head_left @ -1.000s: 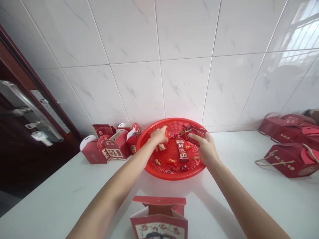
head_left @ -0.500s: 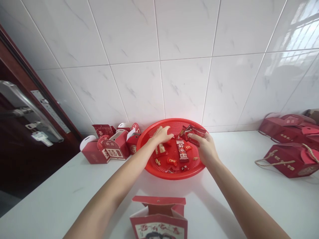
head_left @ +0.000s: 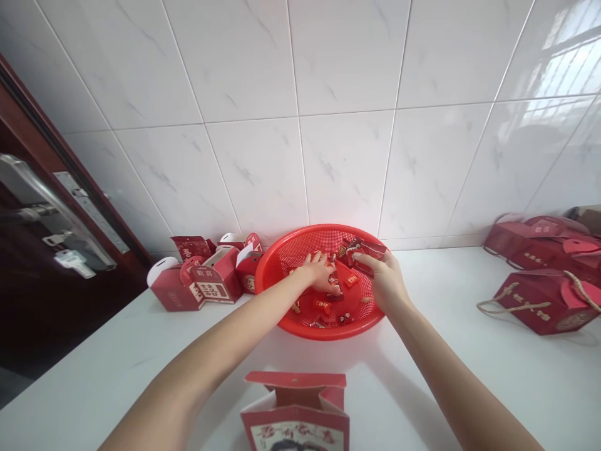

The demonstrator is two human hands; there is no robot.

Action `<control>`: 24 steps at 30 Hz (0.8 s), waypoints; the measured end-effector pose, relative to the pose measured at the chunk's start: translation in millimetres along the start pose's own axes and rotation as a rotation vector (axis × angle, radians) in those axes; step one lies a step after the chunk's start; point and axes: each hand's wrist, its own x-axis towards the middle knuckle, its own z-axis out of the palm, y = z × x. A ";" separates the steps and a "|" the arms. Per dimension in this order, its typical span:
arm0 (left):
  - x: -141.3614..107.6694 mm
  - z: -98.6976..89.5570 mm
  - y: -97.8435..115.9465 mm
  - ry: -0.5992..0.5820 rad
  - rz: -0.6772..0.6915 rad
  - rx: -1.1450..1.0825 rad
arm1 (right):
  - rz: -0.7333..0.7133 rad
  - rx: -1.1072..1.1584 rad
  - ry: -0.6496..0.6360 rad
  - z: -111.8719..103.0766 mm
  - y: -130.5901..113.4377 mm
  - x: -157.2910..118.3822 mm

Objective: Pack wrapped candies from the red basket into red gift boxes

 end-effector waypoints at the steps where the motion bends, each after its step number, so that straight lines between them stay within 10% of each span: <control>1: 0.3 -0.8 -0.5 0.015 -0.024 0.007 | 0.008 0.002 0.002 0.2 -0.3 -0.2; 13: -6.5 -20.5 2.2 0.372 -0.307 -0.066 | 0.053 -0.002 0.006 0.0 -3.0 -3.3; 24: -1.8 -16.6 -18.3 0.366 -0.464 -0.140 | 0.143 -0.092 0.006 -5.5 2.0 -1.0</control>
